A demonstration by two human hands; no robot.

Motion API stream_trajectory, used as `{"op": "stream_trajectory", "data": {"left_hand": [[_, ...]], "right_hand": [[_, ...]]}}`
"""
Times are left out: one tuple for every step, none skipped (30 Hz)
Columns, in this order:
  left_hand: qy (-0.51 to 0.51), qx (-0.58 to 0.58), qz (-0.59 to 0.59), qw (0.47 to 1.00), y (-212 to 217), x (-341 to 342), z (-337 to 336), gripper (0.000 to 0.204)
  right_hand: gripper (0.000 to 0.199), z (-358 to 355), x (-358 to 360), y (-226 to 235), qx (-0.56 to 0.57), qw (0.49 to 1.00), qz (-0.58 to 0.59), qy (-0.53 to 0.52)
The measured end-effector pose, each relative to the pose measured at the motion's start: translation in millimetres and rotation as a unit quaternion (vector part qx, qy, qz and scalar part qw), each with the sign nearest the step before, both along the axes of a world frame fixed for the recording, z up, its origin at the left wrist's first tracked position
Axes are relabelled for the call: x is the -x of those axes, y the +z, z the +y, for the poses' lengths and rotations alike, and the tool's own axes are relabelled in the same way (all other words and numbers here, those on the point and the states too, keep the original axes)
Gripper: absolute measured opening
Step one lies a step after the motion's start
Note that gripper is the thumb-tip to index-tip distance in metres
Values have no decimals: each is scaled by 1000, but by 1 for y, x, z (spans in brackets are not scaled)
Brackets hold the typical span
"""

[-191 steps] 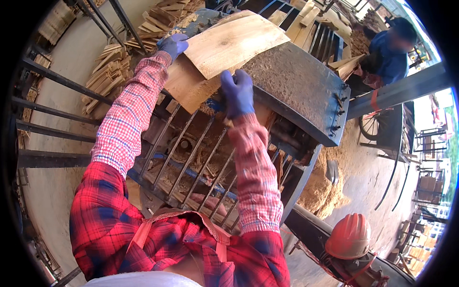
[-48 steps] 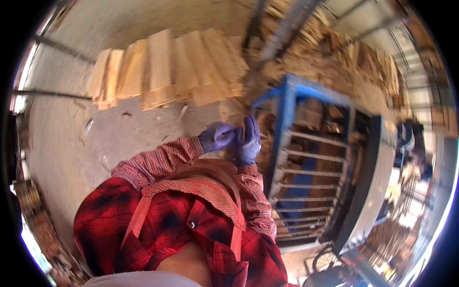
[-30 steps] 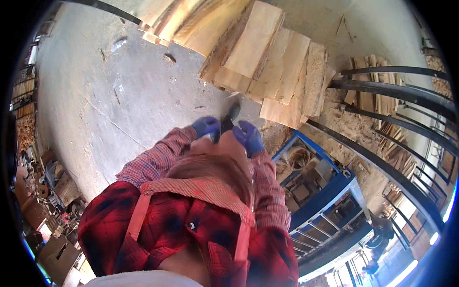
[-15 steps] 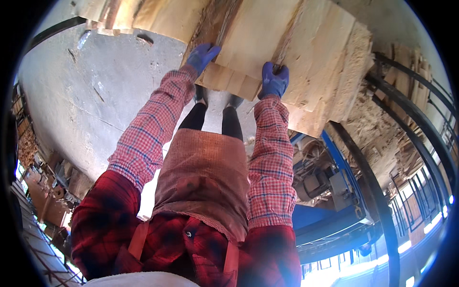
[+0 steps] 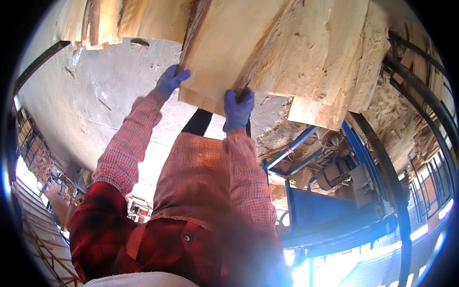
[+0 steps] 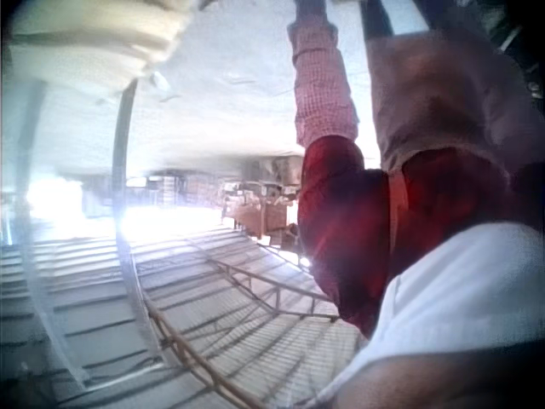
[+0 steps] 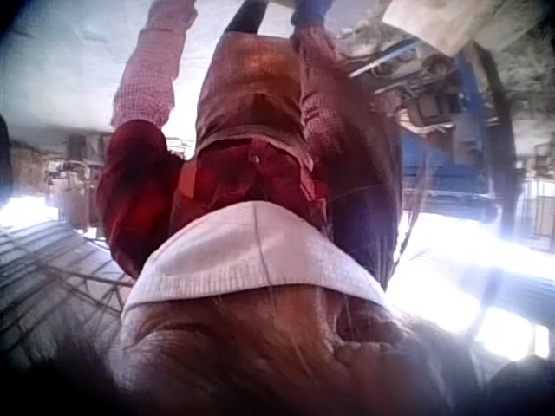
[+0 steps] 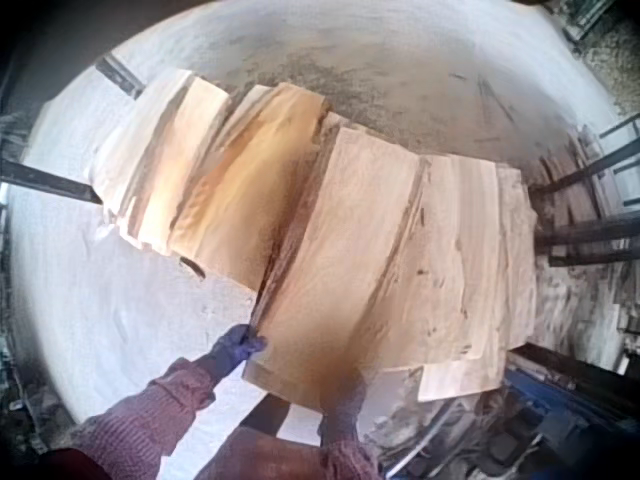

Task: The person feeds wooden planks into a planer machine to smooth their surfaces, then stacks the processed wood. They also use a shovel to clear sawdust from the floor and remove a face mask during the task.

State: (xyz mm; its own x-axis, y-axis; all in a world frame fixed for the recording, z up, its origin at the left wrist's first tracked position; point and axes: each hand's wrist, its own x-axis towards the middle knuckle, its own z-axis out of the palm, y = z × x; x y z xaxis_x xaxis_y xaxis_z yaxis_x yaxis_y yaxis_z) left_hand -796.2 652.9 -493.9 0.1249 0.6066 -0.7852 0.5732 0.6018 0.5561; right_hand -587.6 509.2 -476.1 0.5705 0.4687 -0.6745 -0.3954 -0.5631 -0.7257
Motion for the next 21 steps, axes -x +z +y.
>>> {"op": "stream_trajectory", "data": {"left_hand": [[44, 20, -8, 999, 5, 4, -1, 64], [85, 14, -16, 996, -4, 14, 3, 59], [126, 9, -24, 992, -13, 26, 9, 54], [170, 5, -32, 985, -24, 33, 12, 51], [233, 109, -104, 961, -36, 32, 19, 53], [291, 212, -174, 917, -48, 30, 27, 55], [306, 313, -257, 862, -64, 31, 32, 58], [303, 227, -239, 894, -87, 32, 28, 59], [299, 139, -219, 918, -114, 34, 17, 59], [286, 55, -198, 936, -114, 24, 15, 60], [309, 116, -185, 926, -112, 20, 18, 60], [331, 176, -171, 911, -109, 17, 21, 60], [344, 236, -158, 895, -91, 1, 33, 60], [360, 290, -143, 875, -77, -8, 36, 60], [369, 274, -122, 880, -66, -14, 32, 60], [376, 255, -106, 885, -57, -21, 29, 61], [384, 241, -85, 887, -50, -23, 23, 61], [361, 219, -130, 897, -49, -24, 19, 60], [341, 201, -169, 903, -50, -21, 4, 60], [320, 180, -208, 907, -59, -18, -10, 59], [347, 169, -187, 903, -80, -19, -20, 60]], "right_hand": [[29, -8, -3, 2, 18, 998, 46, -46], [32, -18, -11, 6, 36, 991, 93, -89], [41, -24, -16, 5, 51, 988, 97, -110], [50, -30, -21, 5, 67, 984, 101, -131], [59, -33, -26, 8, 82, 979, 104, -153], [68, -28, -39, 2, 88, 945, 207, -236], [73, -21, -48, -2, 37, 926, 260, -270], [77, -11, -55, -10, -16, 901, 317, -294], [81, -4, -62, -17, -67, 870, 372, -316], [74, -7, -68, -25, -79, 857, 384, -335], [67, -10, -74, -33, -92, 842, 397, -353], [61, -13, -77, -40, -104, 828, 409, -369], [80, -23, -77, -55, -103, 867, 336, -353], [78, -19, -77, -53, -83, 890, 278, -351], [77, -11, -79, -45, -65, 911, 215, -345], [76, -4, -84, -42, -51, 927, 150, -340], [73, -6, -90, -38, -54, 936, 154, -312], [73, -6, -94, -36, -39, 933, 161, -320], [72, -2, -95, -25, -16, 930, 169, -327], [71, 1, -96, -18, 4, 926, 178, -334], [74, 0, -96, -17, 23, 925, 187, -331]]}}
